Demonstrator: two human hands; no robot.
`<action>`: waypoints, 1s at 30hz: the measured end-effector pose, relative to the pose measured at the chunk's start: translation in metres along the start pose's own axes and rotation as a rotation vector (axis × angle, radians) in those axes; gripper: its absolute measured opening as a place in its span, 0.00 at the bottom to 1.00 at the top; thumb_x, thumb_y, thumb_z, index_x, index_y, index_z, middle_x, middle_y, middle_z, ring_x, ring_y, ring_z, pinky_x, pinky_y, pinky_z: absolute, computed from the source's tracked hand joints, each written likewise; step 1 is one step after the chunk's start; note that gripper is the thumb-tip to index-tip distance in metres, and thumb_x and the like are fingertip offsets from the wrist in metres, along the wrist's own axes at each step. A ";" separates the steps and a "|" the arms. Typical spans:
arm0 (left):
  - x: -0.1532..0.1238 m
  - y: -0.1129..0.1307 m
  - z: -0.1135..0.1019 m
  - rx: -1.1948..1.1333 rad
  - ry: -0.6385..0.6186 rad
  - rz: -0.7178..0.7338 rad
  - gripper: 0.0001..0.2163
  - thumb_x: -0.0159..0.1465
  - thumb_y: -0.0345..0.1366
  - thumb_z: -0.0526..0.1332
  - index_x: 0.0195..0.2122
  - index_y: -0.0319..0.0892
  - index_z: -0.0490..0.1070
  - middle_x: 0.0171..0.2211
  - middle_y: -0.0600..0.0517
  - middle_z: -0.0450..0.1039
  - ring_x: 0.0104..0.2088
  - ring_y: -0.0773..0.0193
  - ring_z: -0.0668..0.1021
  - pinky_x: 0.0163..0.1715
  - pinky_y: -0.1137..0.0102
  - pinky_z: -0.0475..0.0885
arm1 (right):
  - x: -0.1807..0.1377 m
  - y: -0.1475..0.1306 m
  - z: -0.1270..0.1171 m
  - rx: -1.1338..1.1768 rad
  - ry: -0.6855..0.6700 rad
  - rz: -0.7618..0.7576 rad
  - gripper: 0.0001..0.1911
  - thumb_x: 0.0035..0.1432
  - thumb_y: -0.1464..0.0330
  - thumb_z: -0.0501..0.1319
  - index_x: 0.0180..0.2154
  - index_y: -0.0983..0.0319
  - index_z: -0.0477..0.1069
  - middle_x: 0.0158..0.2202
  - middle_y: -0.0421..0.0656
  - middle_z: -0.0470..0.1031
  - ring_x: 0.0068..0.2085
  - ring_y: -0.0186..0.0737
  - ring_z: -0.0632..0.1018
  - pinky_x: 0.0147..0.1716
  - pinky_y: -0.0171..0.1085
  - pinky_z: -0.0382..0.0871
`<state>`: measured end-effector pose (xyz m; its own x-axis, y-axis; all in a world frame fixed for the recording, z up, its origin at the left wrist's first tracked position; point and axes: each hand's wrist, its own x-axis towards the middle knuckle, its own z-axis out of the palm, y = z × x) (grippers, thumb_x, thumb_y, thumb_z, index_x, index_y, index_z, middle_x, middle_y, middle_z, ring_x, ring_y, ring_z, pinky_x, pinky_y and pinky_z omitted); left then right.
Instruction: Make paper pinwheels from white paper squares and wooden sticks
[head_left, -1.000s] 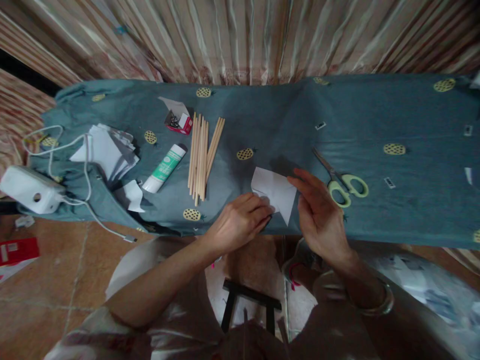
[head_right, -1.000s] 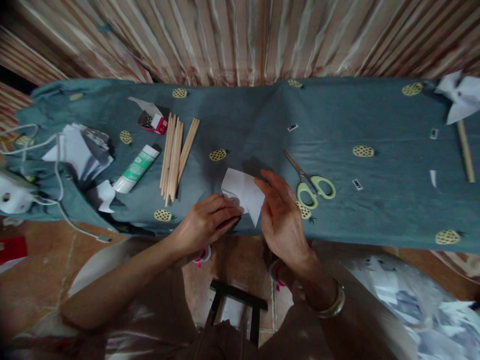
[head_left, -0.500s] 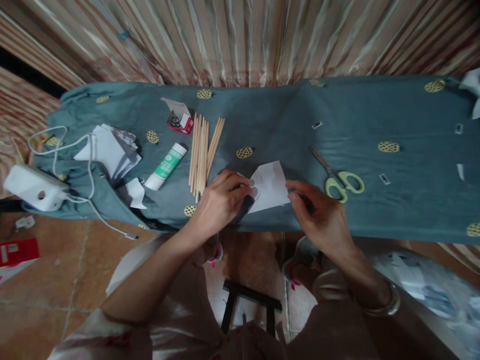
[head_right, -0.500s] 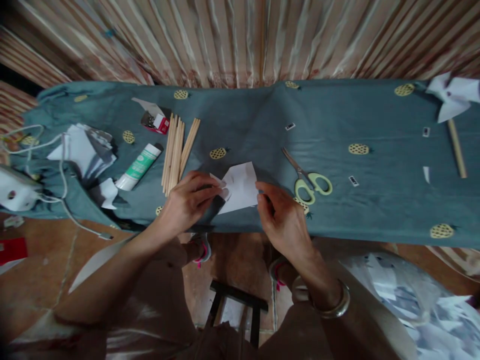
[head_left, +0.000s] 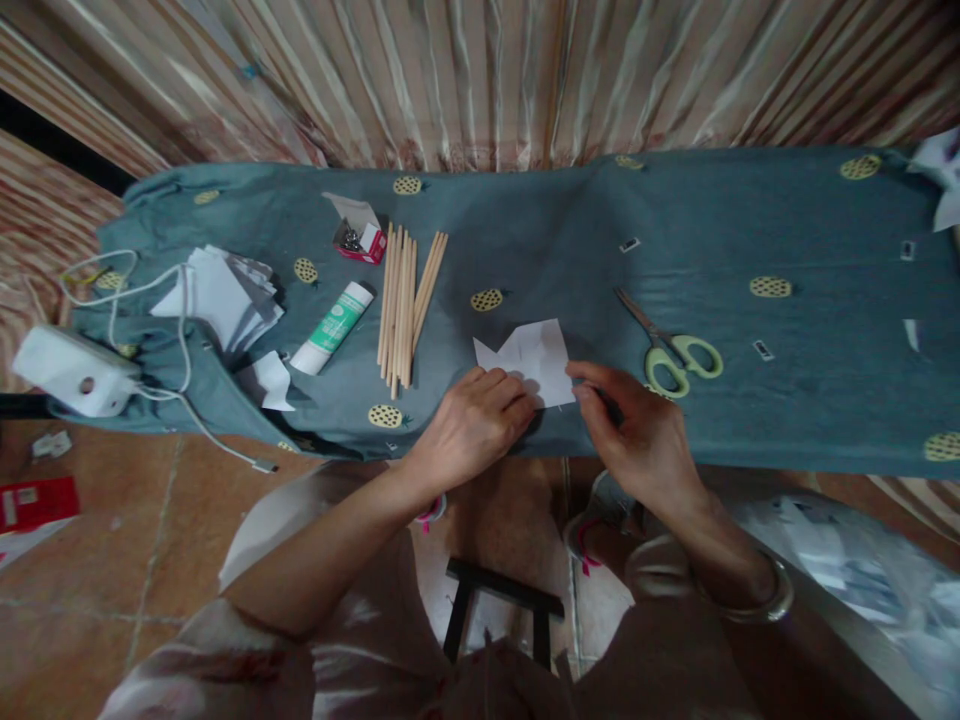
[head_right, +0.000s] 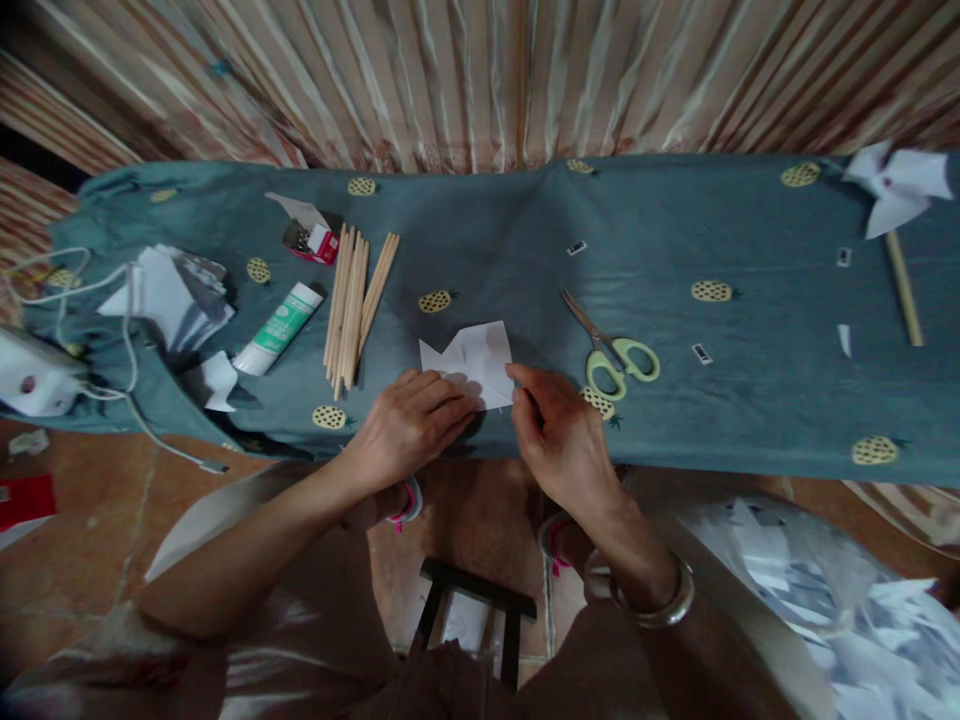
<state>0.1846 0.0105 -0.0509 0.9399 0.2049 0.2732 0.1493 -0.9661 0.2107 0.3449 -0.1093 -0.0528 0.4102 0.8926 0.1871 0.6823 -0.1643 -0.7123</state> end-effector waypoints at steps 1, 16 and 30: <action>0.000 0.000 0.000 0.011 0.005 0.005 0.08 0.68 0.33 0.55 0.38 0.38 0.74 0.34 0.50 0.75 0.33 0.63 0.74 0.32 0.67 0.66 | -0.001 0.000 -0.001 -0.002 -0.005 -0.003 0.14 0.62 0.70 0.53 0.46 0.59 0.74 0.42 0.48 0.80 0.43 0.46 0.80 0.44 0.47 0.75; -0.020 0.009 -0.005 -0.037 -0.008 0.066 0.08 0.68 0.30 0.54 0.39 0.36 0.72 0.34 0.47 0.76 0.36 0.62 0.76 0.34 0.68 0.69 | -0.017 0.003 -0.005 0.163 -0.152 -0.042 0.04 0.58 0.70 0.62 0.33 0.56 0.75 0.48 0.43 0.77 0.49 0.44 0.76 0.52 0.48 0.69; -0.021 0.013 -0.002 -0.143 -0.023 0.082 0.11 0.68 0.28 0.53 0.50 0.37 0.68 0.44 0.45 0.77 0.43 0.62 0.77 0.41 0.66 0.75 | -0.015 -0.001 0.007 0.078 -0.053 -0.052 0.03 0.58 0.69 0.61 0.32 0.58 0.74 0.44 0.45 0.78 0.48 0.46 0.76 0.49 0.48 0.70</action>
<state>0.1663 -0.0063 -0.0517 0.9542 0.1215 0.2736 0.0285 -0.9466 0.3210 0.3342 -0.1195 -0.0592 0.3410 0.9205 0.1907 0.6521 -0.0855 -0.7533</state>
